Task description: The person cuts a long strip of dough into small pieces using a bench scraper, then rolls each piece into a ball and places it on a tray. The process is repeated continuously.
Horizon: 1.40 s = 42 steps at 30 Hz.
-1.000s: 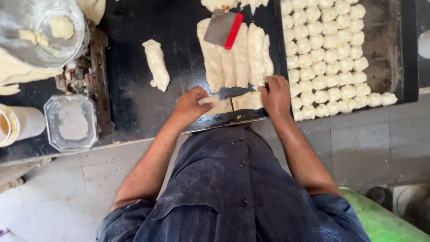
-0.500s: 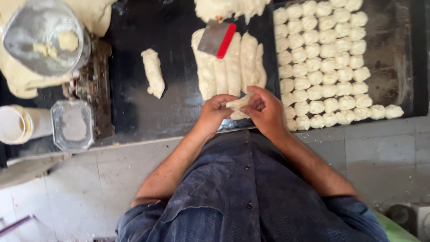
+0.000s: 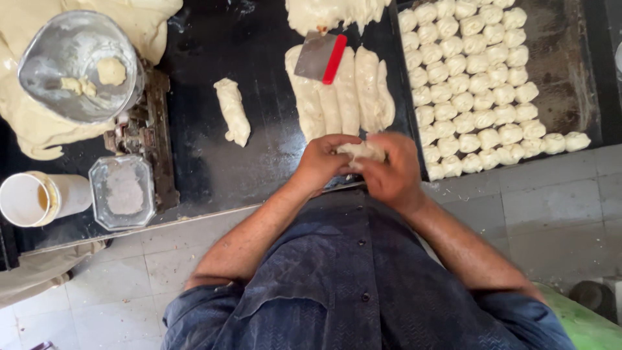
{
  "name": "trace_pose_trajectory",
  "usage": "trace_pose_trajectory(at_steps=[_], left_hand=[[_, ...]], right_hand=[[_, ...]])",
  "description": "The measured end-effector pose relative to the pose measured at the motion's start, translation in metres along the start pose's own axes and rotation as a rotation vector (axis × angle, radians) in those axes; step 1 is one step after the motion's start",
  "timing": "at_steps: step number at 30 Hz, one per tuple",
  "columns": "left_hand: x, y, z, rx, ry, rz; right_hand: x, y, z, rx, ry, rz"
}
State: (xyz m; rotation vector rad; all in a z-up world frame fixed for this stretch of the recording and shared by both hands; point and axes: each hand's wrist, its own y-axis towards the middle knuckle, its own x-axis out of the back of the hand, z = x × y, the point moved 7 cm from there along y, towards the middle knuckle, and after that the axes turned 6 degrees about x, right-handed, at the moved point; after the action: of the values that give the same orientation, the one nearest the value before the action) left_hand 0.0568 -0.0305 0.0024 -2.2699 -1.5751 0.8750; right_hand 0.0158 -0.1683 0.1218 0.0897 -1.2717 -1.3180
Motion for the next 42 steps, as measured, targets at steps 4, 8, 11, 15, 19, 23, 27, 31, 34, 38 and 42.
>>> trace_pose_trajectory(at_steps=[4,8,11,15,19,23,27,31,34,38,42], left_hand=[[-0.006,-0.02,-0.028,-0.161,0.389,0.103],[-0.006,-0.03,-0.058,-0.36,0.546,-0.225],[-0.022,-0.034,-0.065,-0.51,0.725,-0.26],[-0.038,-0.013,-0.043,-0.608,1.101,-0.22],[-0.022,0.024,-0.009,-0.5,0.939,-0.275],[0.0,0.048,0.032,0.038,0.731,-0.244],[-0.032,0.016,-0.002,-0.293,0.796,-0.151],[-0.055,-0.013,-0.048,-0.628,0.976,-0.183],[-0.047,-0.016,-0.049,-0.559,1.042,-0.272],[-0.016,0.008,-0.018,-0.195,0.646,-0.173],[-0.008,0.025,0.019,0.201,-0.198,0.081]], right_hand=[[-0.059,-0.041,-0.056,-1.004,0.987,-0.087],[-0.081,-0.085,-0.073,-1.328,1.196,-0.176],[-0.066,-0.083,-0.09,-1.094,0.891,-0.11],[-0.052,-0.072,-0.098,-0.935,0.561,0.113],[-0.026,-0.071,-0.095,-0.685,0.795,0.404],[-0.002,-0.065,-0.109,-0.645,1.904,0.301],[-0.031,-0.083,-0.149,-1.029,0.835,0.181],[-0.028,-0.061,-0.113,-0.85,0.439,0.206],[-0.017,-0.04,-0.099,-0.779,0.275,0.277],[-0.004,-0.014,-0.045,-0.287,0.025,0.206],[-0.005,-0.019,0.0,0.063,-0.123,0.122]])
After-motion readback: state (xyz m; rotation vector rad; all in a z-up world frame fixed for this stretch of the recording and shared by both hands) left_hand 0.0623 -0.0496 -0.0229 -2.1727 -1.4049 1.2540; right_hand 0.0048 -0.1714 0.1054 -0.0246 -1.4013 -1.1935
